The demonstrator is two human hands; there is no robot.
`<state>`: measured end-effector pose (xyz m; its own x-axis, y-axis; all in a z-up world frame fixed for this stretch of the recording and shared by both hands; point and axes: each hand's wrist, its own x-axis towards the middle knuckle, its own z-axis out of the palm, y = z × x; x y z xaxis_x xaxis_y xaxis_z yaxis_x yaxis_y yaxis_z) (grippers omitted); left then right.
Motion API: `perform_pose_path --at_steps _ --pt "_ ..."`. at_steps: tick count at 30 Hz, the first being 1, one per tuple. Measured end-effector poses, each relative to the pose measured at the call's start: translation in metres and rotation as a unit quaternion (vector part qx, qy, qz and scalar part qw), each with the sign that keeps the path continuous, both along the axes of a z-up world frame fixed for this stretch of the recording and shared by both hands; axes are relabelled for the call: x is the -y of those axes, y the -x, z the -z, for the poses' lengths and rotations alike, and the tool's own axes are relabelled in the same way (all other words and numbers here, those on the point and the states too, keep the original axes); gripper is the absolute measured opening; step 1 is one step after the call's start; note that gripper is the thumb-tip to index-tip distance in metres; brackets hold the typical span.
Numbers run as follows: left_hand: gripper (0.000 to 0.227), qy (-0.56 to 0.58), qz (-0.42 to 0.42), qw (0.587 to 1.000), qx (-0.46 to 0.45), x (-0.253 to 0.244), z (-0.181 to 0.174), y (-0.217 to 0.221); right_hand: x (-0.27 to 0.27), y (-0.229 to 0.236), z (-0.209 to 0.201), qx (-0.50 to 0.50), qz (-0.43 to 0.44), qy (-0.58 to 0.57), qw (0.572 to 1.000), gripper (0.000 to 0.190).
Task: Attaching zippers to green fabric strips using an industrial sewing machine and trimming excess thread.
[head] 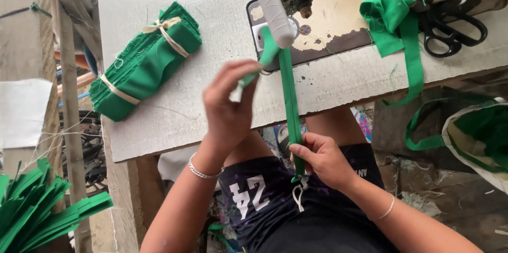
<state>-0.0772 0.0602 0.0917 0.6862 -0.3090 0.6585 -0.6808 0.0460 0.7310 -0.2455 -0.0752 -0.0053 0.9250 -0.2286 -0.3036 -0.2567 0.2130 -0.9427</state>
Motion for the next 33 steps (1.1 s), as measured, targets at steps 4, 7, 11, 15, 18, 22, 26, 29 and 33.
perform_pose_path --at_steps 4,7,11,15,18,22,26,29,33 --pt "0.025 -0.078 0.075 0.988 0.112 0.005 0.021 0.025 0.012 0.006 0.024 -0.007 -0.013 0.134 0.991 0.021" --pt "0.025 -0.128 0.062 0.977 0.159 0.003 0.040 0.029 0.025 -0.005 0.010 0.139 0.033 0.449 0.882 0.017" --pt "0.019 -0.127 0.019 0.977 0.169 0.005 0.026 0.021 0.057 -0.045 -0.028 0.384 0.100 0.639 0.659 0.037" --pt "0.018 -0.113 0.007 0.966 0.233 0.018 -0.001 -0.003 0.077 -0.111 -0.068 0.436 0.047 0.661 0.609 0.022" --pt "0.032 -0.149 0.054 0.972 0.173 0.015 -0.011 -0.021 0.088 -0.132 -0.082 0.447 0.006 0.527 0.723 0.012" --pt "0.020 -0.154 0.055 0.971 0.177 0.016 0.024 -0.054 0.091 -0.131 -0.080 0.383 0.018 0.475 0.792 0.017" --pt "0.044 -0.385 0.085 0.893 0.217 0.018 0.064 -0.075 0.078 -0.115 -0.071 0.391 0.000 0.430 0.814 0.010" --pt "0.044 -0.462 0.083 0.862 0.189 0.017 0.057 -0.076 0.072 -0.102 -0.047 0.375 -0.048 0.431 0.820 0.021" --pt "0.042 -0.481 0.081 0.847 0.214 0.012 0.073 -0.088 0.075 -0.097 -0.013 0.372 -0.111 0.497 0.776 0.024"
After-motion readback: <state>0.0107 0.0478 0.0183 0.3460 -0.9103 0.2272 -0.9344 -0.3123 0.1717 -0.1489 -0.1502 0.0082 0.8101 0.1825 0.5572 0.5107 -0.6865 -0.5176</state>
